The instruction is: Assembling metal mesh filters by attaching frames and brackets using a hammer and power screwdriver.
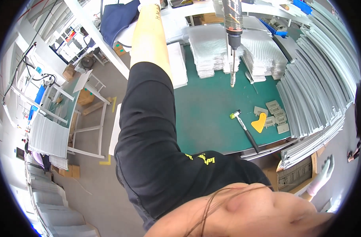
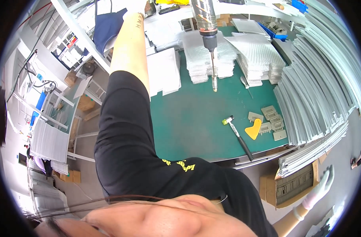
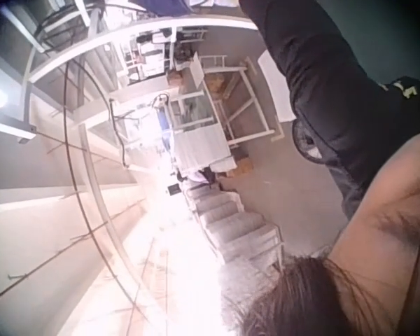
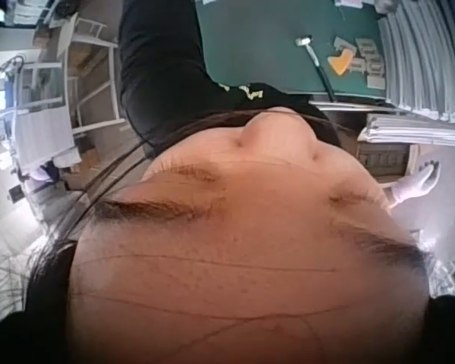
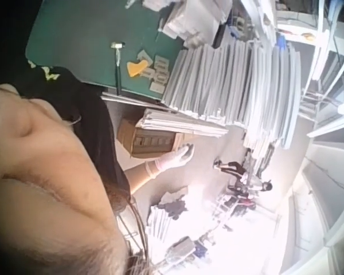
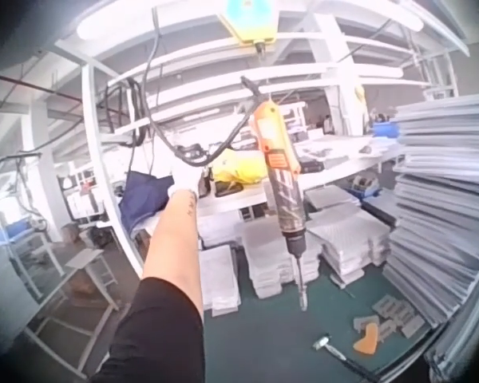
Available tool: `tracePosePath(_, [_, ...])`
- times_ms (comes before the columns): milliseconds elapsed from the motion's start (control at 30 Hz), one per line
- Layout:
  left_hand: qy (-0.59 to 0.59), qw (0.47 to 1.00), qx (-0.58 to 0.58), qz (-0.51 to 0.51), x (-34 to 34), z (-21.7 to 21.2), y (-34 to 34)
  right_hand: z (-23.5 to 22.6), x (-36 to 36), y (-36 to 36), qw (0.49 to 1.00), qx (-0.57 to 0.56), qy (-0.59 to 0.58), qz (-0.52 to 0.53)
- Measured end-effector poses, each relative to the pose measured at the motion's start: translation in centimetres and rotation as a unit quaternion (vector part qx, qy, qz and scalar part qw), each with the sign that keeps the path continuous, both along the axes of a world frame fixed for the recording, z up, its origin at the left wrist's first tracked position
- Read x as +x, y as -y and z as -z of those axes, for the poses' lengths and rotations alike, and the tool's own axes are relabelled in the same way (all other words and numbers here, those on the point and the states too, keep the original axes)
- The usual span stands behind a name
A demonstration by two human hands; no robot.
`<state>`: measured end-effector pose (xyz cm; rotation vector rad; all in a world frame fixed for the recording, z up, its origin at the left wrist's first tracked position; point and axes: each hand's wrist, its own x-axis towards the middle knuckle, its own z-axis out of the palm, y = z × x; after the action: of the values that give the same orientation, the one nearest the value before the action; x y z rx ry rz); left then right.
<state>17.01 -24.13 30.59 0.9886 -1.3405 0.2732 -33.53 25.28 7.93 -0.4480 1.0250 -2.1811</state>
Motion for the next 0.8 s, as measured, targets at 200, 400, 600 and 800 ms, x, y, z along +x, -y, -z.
tracePosePath(200, [-0.044, 0.999, -0.023, -0.009, -2.3, -1.3, -3.8, 6.9, -3.1, 1.5, 0.798, 0.254, -0.509, 0.198])
tracePosePath(400, [0.011, 0.965, -0.015, 0.261, -3.0, 6.0, -19.2, 2.4, 9.4, 10.6, 0.717, -0.038, -0.656, -0.233])
tracePosePath(600, [0.207, 0.958, 0.174, 0.099, -3.5, 21.4, -33.7, -3.1, 22.1, 14.4, 0.583, -0.245, -0.753, -0.181])
tracePosePath(800, [0.114, 0.948, 0.295, 0.044, -3.5, 31.9, -41.4, 0.5, 29.6, 14.0, 0.379, -0.138, -0.856, -0.323])
